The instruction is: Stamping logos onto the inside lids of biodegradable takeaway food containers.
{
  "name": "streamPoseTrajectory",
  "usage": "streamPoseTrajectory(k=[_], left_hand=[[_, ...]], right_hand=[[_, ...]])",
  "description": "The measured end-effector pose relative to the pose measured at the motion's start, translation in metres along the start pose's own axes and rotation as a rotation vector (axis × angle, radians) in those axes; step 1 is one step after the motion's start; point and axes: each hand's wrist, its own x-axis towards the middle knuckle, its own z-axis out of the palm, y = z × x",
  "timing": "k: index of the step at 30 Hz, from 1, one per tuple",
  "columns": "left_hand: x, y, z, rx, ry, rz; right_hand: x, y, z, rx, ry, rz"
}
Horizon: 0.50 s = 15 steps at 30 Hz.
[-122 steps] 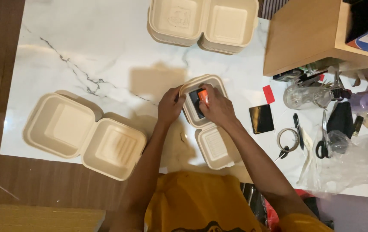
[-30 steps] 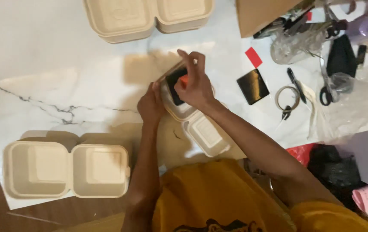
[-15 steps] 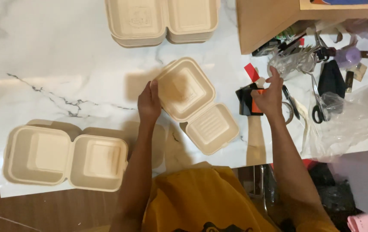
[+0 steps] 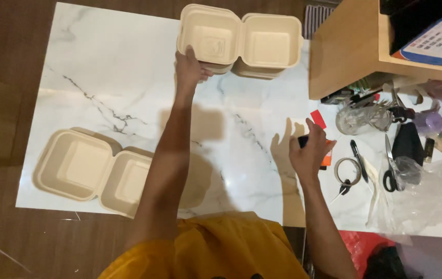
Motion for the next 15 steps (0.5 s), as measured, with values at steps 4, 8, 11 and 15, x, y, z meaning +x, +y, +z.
streamPoseTrajectory(k=[4,8,11,15], left_hand=[[-0.054,0.008,-0.036,0.117,-0.056,0.031],[-0.138,0.018,-0.095,0.801,-0.071,0.586],[-0.212,0.039,-0.14,0.921,-0.082,0.408],[-0.286,0.047,-0.178,1.082,-0.022,0.137]], right_hand=[[-0.016,-0.022,0.009,-0.117,-0.049,-0.01],[-0.016,-0.017,0.035,-0.015,-0.133,-0.072],[0.003,-0.03,0.054,0.085,-0.22,-0.137],[0.071,-0.068,0.069,-0.045,-0.195,-0.392]])
